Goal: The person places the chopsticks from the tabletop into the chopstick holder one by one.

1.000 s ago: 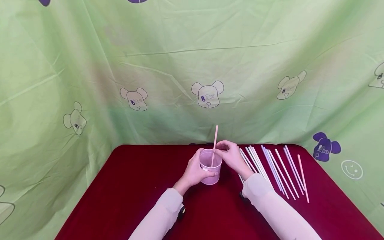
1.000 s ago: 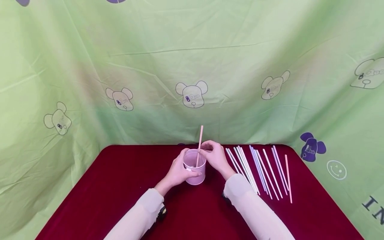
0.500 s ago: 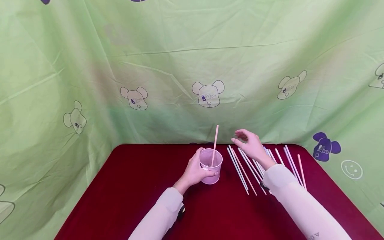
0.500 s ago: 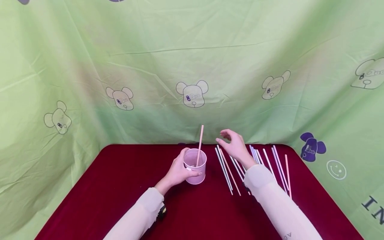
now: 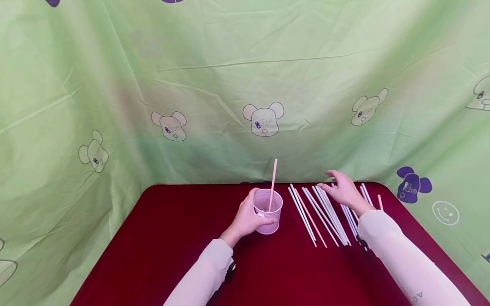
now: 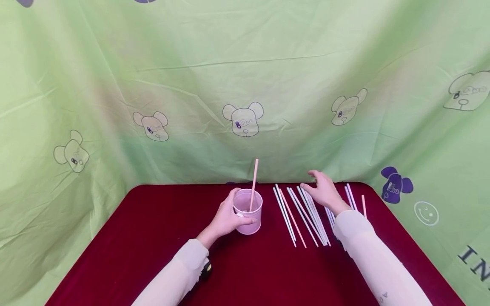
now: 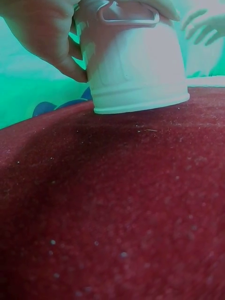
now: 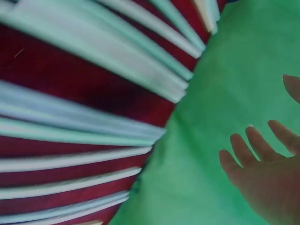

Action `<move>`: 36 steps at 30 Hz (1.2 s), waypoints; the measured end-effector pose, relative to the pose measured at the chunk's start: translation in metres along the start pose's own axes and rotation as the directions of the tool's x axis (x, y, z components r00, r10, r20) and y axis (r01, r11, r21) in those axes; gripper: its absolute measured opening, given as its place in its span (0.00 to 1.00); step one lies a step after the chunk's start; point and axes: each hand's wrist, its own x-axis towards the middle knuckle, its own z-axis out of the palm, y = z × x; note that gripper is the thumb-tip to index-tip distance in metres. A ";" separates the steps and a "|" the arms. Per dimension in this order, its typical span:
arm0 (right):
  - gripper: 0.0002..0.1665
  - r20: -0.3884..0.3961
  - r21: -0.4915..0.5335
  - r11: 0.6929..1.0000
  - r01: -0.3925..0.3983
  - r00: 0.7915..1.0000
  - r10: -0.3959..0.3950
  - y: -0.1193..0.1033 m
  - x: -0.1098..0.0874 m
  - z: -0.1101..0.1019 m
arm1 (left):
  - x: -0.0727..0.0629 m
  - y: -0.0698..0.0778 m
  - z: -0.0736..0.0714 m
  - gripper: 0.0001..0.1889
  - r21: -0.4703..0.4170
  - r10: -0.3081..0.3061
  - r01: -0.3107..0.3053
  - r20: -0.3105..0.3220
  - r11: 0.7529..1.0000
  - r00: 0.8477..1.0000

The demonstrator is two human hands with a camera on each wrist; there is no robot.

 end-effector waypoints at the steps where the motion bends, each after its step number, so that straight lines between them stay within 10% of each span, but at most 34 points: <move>1: 0.37 0.002 -0.004 1.000 -0.005 1.000 0.005 0.005 -0.002 -0.001 | 0.000 -0.001 0.000 0.49 0.000 0.002 -0.002 0.002 1.000 1.000; 36: 0.29 -0.030 -0.191 0.965 -0.182 0.983 0.179 0.128 -0.067 -0.051 | 0.001 -0.001 0.000 0.50 -0.043 -0.011 0.012 0.016 0.999 1.000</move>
